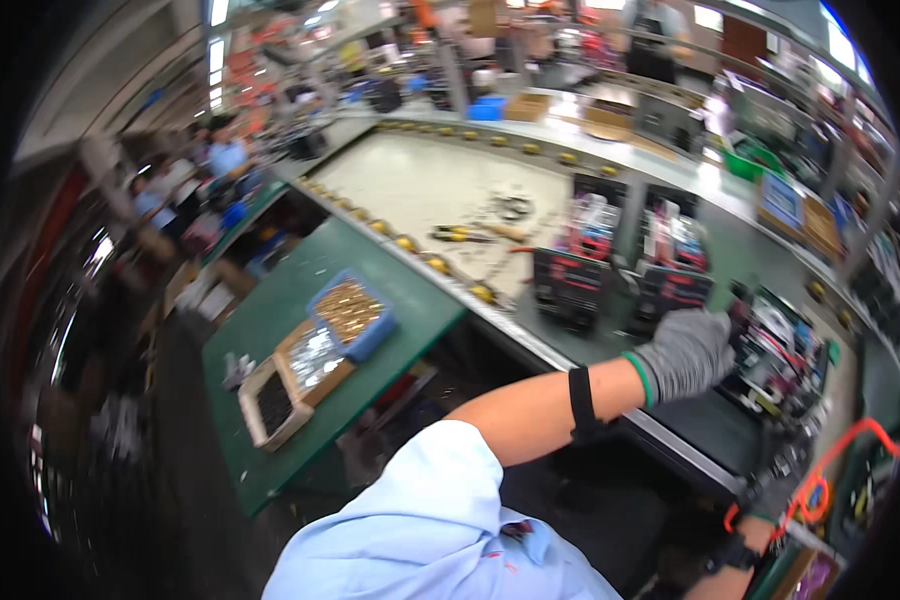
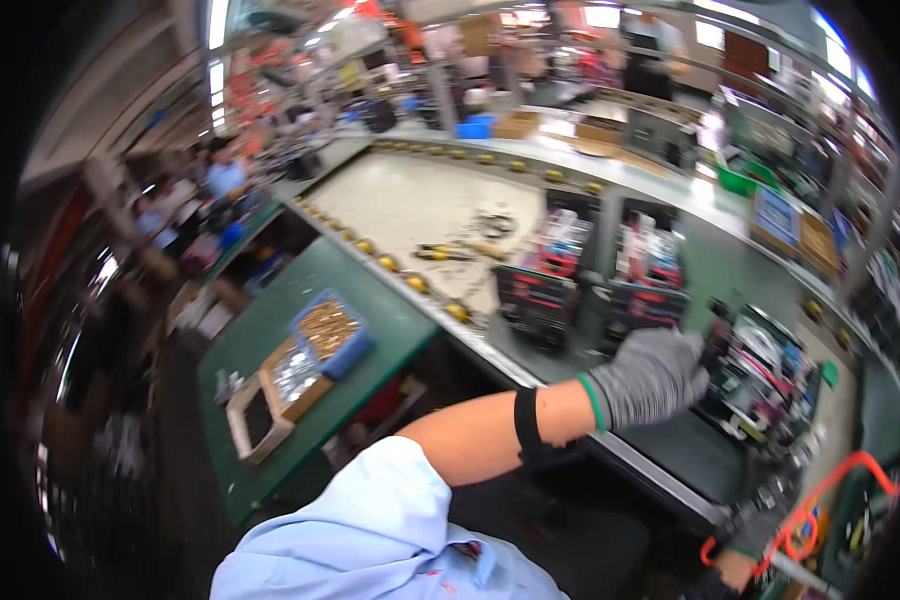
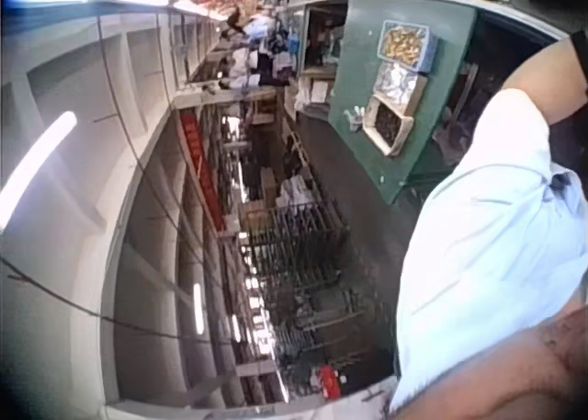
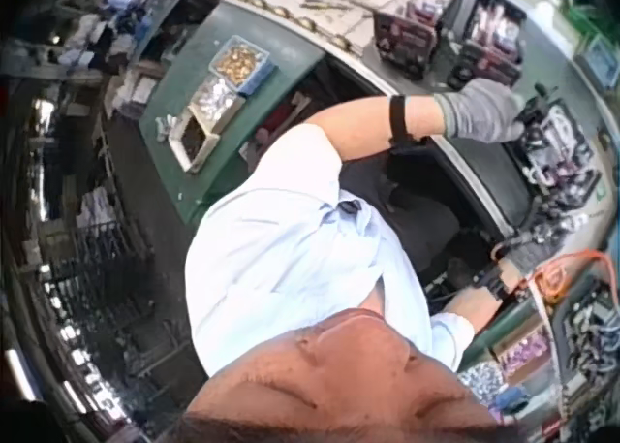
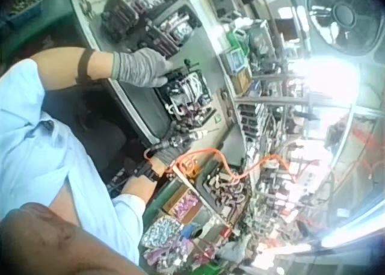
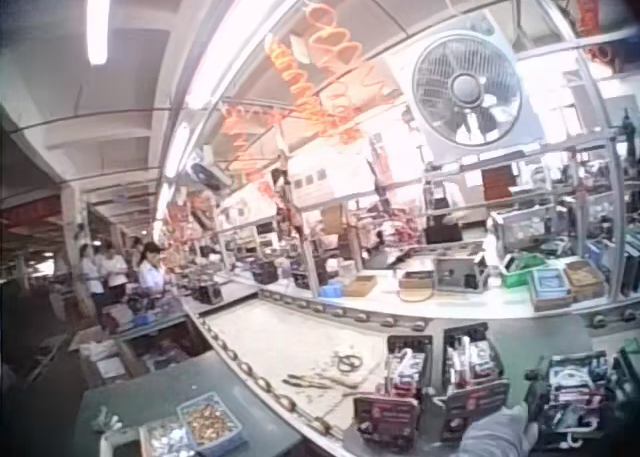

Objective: The person is assembling and securing components of electric welding machines on a factory production line.

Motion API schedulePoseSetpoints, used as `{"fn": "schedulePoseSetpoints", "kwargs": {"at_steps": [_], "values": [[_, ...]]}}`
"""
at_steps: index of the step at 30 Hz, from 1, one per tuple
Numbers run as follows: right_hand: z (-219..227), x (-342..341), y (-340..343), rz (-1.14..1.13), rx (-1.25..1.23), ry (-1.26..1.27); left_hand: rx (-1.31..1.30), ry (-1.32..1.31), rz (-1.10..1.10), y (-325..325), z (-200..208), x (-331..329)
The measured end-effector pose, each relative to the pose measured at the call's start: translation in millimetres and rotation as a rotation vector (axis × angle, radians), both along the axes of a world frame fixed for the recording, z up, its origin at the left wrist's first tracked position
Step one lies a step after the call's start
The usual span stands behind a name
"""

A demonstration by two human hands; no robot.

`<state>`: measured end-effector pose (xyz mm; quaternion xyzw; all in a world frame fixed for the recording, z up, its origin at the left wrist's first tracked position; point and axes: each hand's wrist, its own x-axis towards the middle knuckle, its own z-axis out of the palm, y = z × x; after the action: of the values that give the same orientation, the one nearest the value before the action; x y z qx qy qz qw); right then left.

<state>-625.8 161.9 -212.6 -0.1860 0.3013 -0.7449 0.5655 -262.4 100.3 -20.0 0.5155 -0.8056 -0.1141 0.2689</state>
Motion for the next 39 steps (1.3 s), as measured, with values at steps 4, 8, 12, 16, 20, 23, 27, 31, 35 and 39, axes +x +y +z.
{"fn": "schedulePoseSetpoints", "kwargs": {"at_steps": [4, 8, 12, 16, 20, 23, 27, 31, 35, 39], "values": [[26.9, 19.7, 42.4, -0.086, 0.016, 0.112, -0.135, 0.033, 0.086, 56.7, -7.9, 122.9], [52.4, 49.1, 80.5, -0.097, 0.002, 0.193, 0.006, -0.121, 0.641, 109.6, 0.9, 310.7], [69.0, 82.5, 111.7, -0.040, -0.022, 0.248, 0.381, -0.536, 0.931, 152.3, -4.8, 448.0], [82.6, 119.1, 123.8, 0.094, -0.052, 0.263, 0.500, -0.382, 0.734, 173.2, -37.2, 496.1], [90.5, 155.4, 116.2, 0.422, -0.132, 0.153, 0.478, -0.264, 0.688, 179.9, -52.1, 508.3], [92.2, 184.9, 113.2, 0.535, -0.094, 0.122, 0.469, -0.284, 0.705, 184.4, -45.6, 510.2], [99.1, 216.4, 113.6, 0.633, -0.045, 0.182, 0.496, -0.236, 0.587, 186.0, -37.5, 505.7], [103.5, 234.3, 127.1, 0.619, -0.010, 0.391, 0.437, -0.418, 0.674, 180.9, -42.5, 504.3], [101.2, 243.1, 138.2, 0.615, 0.010, 0.411, 0.443, -0.458, 0.688, 176.0, -51.7, 519.8], [101.6, 244.5, 141.6, 0.608, 0.004, 0.416, 0.303, 0.106, 0.794, 186.0, -53.9, 542.7]]}}
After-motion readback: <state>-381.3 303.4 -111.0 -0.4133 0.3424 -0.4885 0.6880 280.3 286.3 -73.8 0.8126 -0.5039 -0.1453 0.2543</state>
